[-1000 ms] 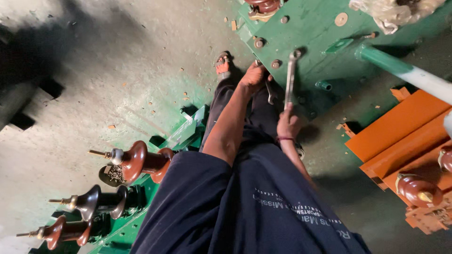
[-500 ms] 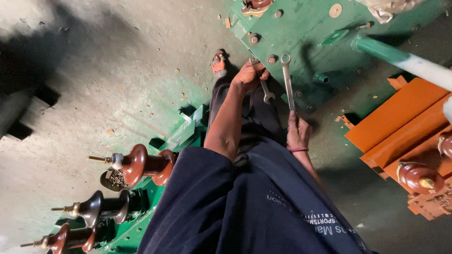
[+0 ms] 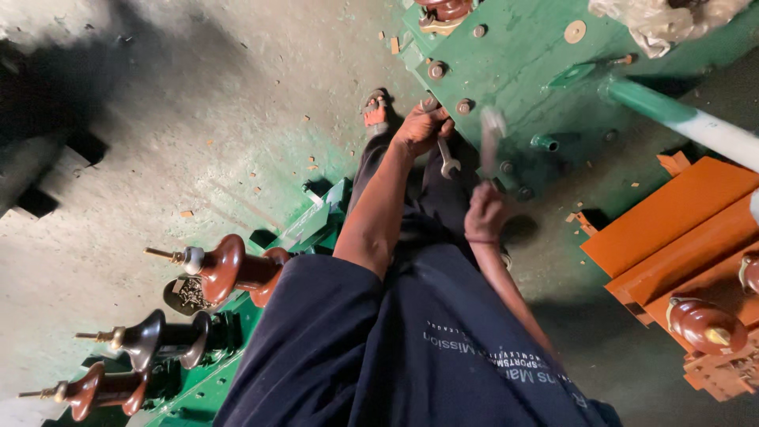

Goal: The person uses two wrenches to tighten bolts on a large green electrical component. They move around the equipment to access different bolt locations, systematically working through the fasteners.

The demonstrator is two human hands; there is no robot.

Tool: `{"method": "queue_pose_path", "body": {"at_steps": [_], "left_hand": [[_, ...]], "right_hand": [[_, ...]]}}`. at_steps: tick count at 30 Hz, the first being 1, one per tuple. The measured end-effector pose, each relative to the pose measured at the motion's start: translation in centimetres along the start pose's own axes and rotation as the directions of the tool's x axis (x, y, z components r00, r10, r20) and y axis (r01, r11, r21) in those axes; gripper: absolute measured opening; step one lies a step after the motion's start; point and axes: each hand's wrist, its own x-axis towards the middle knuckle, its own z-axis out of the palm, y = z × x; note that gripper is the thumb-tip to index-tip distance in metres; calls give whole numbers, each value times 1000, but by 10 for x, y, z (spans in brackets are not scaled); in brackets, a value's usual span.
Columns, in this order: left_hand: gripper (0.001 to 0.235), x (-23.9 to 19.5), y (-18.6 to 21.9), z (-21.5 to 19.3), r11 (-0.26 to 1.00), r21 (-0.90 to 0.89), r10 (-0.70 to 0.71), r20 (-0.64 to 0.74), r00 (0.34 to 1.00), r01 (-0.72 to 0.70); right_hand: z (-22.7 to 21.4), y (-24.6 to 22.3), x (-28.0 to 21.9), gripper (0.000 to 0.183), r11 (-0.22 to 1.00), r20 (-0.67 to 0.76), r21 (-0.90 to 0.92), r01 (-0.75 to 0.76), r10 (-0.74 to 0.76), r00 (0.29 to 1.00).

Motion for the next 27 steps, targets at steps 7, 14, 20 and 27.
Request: {"method": "queue_pose_path", "body": {"at_steps": [7, 14, 20, 27], "left_hand": [[4, 19, -11, -1, 999, 23, -35, 14, 999, 34], [1, 17, -3, -3, 986, 161, -26, -101, 995, 42], [27, -31, -35, 45, 979, 186, 48, -614, 788, 85], [45, -78, -31, 157, 889, 443, 73, -393, 917, 119]], "right_hand": [[-2, 35, -17, 65, 814, -154, 510, -276, 403, 902], [1, 26, 0, 64, 878, 0, -138, -458, 462, 887], [-34, 10, -6, 51, 986, 68, 12, -166, 165, 984], [-23, 13, 3, 40, 963, 297, 235, -132, 58, 953]]}}
